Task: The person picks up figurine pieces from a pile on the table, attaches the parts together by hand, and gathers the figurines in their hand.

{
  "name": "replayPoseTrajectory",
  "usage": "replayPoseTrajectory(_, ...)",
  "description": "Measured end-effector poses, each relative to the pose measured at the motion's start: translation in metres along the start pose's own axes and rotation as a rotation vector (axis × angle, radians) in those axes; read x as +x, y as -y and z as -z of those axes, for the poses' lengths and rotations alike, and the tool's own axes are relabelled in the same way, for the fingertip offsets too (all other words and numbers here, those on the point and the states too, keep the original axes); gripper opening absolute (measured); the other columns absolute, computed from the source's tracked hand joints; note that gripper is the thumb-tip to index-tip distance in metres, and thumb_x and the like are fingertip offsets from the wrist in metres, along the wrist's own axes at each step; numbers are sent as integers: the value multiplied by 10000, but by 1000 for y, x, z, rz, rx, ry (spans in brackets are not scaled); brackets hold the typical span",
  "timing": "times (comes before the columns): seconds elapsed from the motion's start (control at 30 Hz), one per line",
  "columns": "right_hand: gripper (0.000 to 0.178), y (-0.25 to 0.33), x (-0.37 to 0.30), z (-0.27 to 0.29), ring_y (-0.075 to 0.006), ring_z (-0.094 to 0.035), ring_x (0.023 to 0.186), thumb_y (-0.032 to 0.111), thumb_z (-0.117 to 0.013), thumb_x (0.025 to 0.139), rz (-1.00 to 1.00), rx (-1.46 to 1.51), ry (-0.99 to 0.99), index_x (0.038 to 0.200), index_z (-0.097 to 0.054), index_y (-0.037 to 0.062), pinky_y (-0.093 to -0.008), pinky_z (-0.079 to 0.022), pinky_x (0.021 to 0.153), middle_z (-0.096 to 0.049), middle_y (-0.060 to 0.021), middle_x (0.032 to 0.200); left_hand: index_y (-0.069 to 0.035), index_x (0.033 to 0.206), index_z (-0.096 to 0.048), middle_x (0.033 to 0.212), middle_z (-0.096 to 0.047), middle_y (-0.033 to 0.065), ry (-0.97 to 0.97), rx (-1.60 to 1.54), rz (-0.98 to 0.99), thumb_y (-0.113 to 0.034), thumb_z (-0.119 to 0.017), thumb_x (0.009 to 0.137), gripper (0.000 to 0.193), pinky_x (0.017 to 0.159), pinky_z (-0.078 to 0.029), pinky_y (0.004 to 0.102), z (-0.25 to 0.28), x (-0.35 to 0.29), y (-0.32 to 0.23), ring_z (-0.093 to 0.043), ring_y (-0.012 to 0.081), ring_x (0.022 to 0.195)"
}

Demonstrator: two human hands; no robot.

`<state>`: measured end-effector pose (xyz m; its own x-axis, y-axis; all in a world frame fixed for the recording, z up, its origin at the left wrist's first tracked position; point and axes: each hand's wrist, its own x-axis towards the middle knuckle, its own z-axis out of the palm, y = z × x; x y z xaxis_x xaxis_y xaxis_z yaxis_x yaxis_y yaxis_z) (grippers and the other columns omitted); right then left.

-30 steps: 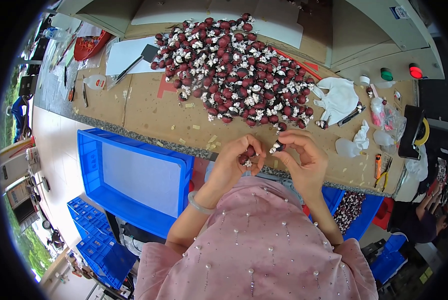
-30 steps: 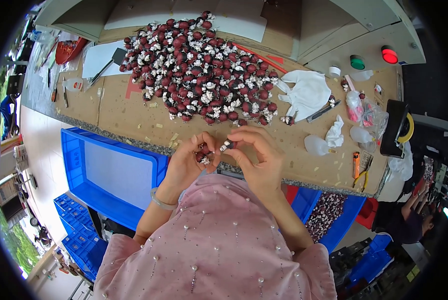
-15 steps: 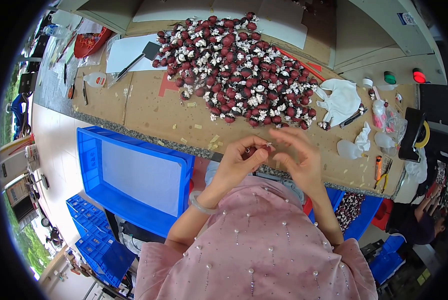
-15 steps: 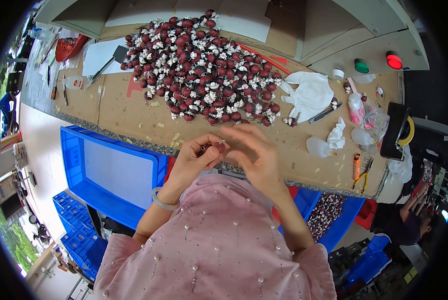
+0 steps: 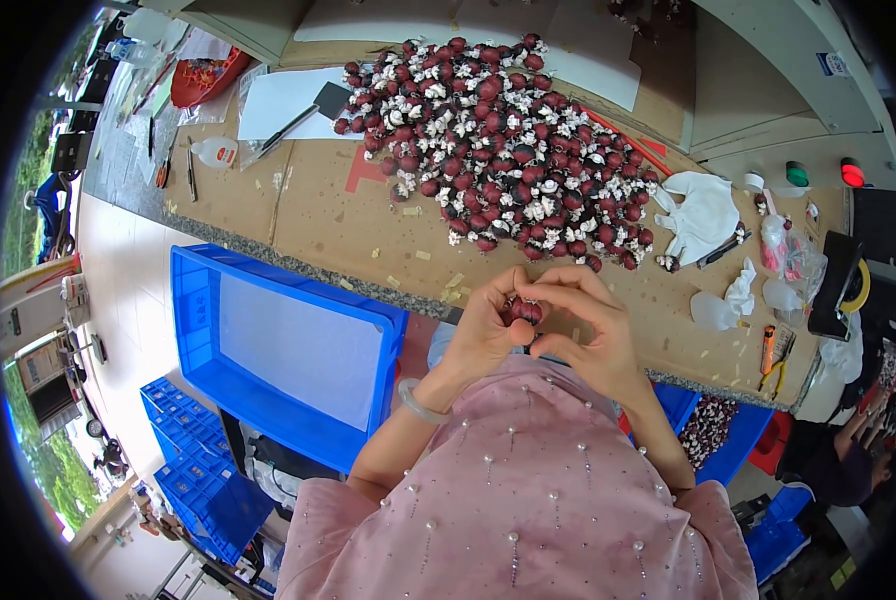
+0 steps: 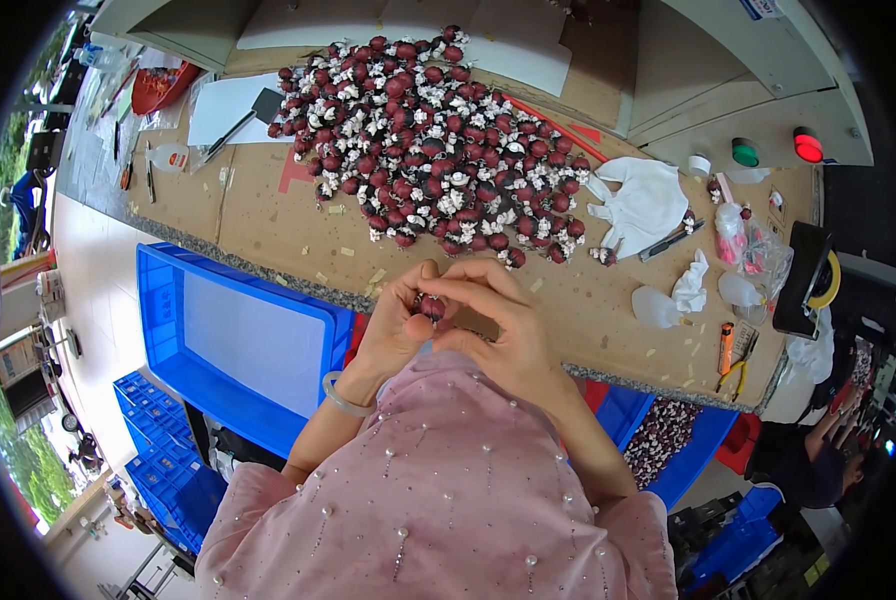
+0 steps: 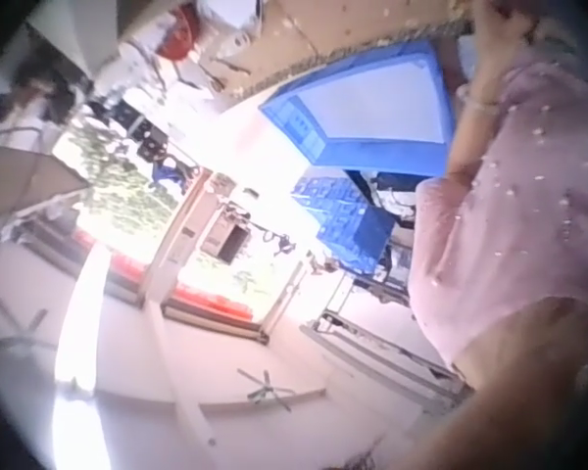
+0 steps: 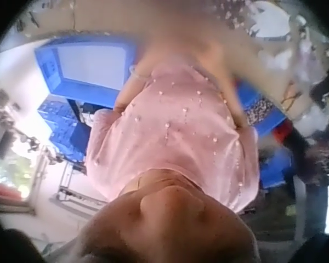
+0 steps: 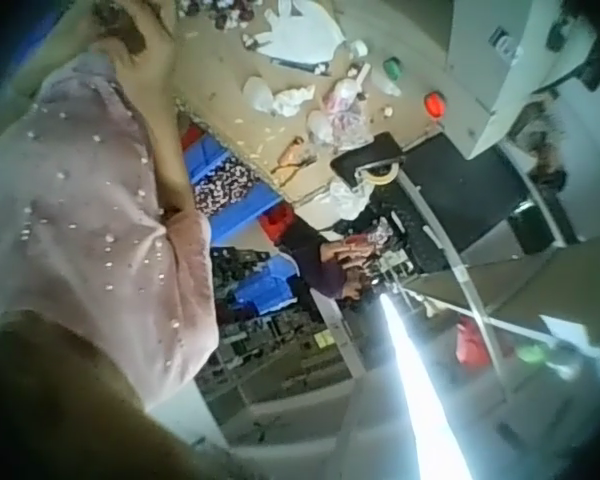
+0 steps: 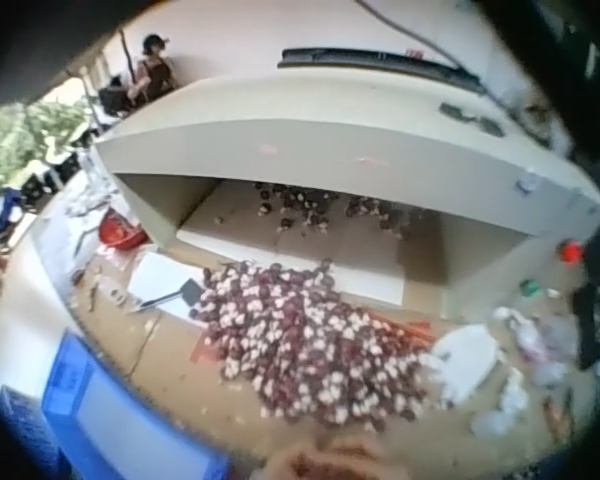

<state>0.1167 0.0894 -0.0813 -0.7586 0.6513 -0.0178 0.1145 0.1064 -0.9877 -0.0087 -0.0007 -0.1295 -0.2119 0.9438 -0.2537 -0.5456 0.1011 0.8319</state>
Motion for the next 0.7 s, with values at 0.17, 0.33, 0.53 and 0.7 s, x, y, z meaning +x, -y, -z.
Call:
replayPoseTrajectory(0.17,448,-12,1,-1,-152,-512,946,-35,-741,654,-50,53,84,1090,-651,8,-288,-446,814,-492,-52,1068,-100,856,-504,787,-502,-37,41,-74,86,-673,-672,635,636,574,-335,178,6,-4,4,-445,25,694)
replayPoseTrajectory(0.33,436,-11,5,6,-147,-536,909,-85,-666,717,-29,8,142,1132,-636,46,-263,-464,774,-463,-48,1070,-29,1030,-595,806,-528,-23,14,-186,232,-403,-623,888,401,571,-330,196,17,-8,8,-429,44,659)
replayPoseTrajectory(0.53,425,-16,2,5,-154,-547,938,-103,-571,790,-25,26,124,1192,-614,27,-261,-460,798,-481,-63,1106,8,1148,-583,678,-481,-44,49,-306,141,-198,-588,932,298,529,-283,213,16,-8,15,-359,48,574)
replayPoseTrajectory(0.7,345,-15,-1,1,-161,-604,924,-64,-558,826,-43,20,-7,1147,-646,26,-256,-483,773,-576,-95,1138,-17,1110,-617,682,-493,-63,-143,-297,144,-118,-654,878,255,527,-301,186,12,-10,14,-371,18,590)
